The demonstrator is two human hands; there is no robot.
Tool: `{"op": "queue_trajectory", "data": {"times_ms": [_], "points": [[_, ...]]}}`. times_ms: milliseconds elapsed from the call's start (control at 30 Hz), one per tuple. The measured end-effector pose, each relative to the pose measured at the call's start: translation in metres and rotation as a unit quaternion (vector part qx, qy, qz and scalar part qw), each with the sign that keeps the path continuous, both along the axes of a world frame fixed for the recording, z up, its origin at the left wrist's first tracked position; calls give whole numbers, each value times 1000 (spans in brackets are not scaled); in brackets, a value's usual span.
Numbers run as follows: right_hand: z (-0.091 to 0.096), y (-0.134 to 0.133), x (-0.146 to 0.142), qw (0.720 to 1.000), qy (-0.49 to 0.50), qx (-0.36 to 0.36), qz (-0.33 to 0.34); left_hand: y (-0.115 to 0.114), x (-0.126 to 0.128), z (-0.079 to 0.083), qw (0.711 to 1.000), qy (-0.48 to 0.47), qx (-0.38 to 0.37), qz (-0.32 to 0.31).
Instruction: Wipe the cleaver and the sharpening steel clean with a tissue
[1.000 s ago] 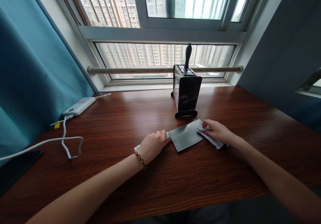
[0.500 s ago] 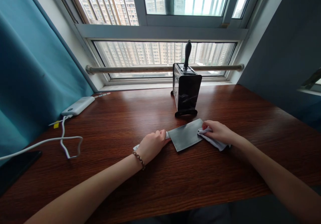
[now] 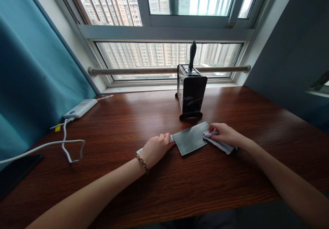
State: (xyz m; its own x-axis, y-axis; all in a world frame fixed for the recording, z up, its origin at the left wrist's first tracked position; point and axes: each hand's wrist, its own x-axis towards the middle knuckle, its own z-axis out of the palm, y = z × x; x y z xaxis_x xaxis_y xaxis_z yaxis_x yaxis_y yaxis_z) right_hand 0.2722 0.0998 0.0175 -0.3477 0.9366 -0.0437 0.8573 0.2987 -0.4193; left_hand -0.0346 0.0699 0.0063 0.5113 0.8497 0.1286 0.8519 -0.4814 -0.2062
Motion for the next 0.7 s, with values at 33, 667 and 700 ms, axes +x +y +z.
{"op": "queue_trajectory", "data": {"times_ms": [33, 667, 700], "points": [[0, 2, 4, 1000, -14, -1, -21, 0, 0, 0, 1000, 0, 0, 0], [2, 13, 23, 993, -71, -24, -88, 1, 0, -2, 1000, -10, 5, -10], [2, 13, 24, 993, -73, -23, -91, 1, 0, -3, 1000, -10, 5, -11]]}}
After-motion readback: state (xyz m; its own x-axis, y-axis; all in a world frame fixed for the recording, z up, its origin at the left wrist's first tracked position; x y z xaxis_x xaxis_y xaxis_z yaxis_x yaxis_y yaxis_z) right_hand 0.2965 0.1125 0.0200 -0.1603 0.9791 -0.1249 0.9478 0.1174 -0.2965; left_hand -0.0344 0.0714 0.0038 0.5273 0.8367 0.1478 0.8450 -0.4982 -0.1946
